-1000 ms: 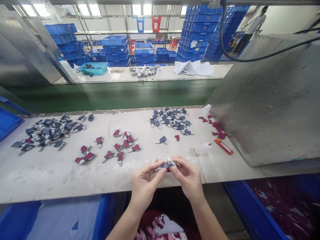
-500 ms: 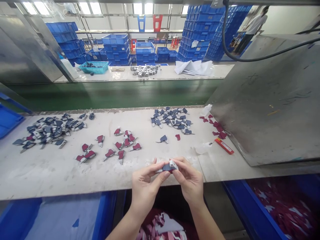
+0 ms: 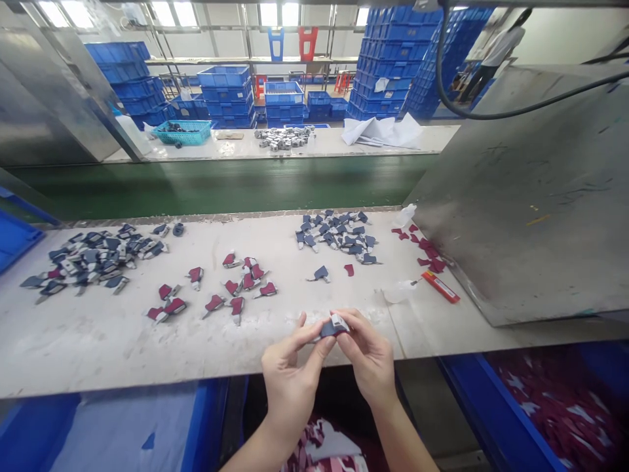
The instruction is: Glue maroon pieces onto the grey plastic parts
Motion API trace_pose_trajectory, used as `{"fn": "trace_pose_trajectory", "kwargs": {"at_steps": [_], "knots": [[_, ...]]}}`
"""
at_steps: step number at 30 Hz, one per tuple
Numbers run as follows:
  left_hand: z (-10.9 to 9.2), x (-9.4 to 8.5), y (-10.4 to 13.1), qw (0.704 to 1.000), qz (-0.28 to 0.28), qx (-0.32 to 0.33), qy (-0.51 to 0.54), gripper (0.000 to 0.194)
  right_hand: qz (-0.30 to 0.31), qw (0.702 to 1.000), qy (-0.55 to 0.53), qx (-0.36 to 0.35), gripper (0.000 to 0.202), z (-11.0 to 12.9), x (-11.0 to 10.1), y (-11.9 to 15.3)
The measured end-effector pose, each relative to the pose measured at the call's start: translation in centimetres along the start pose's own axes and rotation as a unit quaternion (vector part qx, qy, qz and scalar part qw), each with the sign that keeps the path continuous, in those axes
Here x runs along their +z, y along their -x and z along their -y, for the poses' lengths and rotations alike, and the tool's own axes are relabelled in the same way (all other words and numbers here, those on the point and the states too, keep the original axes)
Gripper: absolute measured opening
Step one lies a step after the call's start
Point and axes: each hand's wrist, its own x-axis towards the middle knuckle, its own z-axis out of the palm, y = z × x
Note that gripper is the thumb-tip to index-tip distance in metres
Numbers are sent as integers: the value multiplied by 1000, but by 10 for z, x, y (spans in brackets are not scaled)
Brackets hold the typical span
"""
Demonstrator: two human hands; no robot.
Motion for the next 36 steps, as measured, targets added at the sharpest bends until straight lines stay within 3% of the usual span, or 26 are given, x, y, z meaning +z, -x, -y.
{"fn": "trace_pose_trajectory", "kwargs": {"at_steps": [6,10,13,16,19,23,29,36], "knots": [[18,0,-2,987,-2,147,-63,33,-19,999,-31,36,15,-2,-1,-4],[32,-7,-10,968,62,222,-96,42,-45,996,-31,69,18,-7,2,-6],[37,-14,-16,958,95,243,-116,44,-29,995,-14,99,24,-12,0,-7],[35,-19,-18,973,75,163,-144,33,1,996,70,60,34,-15,-6,-9],[27,-22,-19,984,69,41,-156,20,-5,971,218,-94,51,-14,-13,-12],[19,-24,-21,986,105,-37,-123,18,18,914,311,-260,25,-10,-21,-20],[14,-29,-27,979,155,-78,-107,19,99,909,298,-274,10,-7,-22,-28],[16,-28,-31,971,172,-136,-92,20,50,913,297,-274,18,-22,-16,-25]]}}
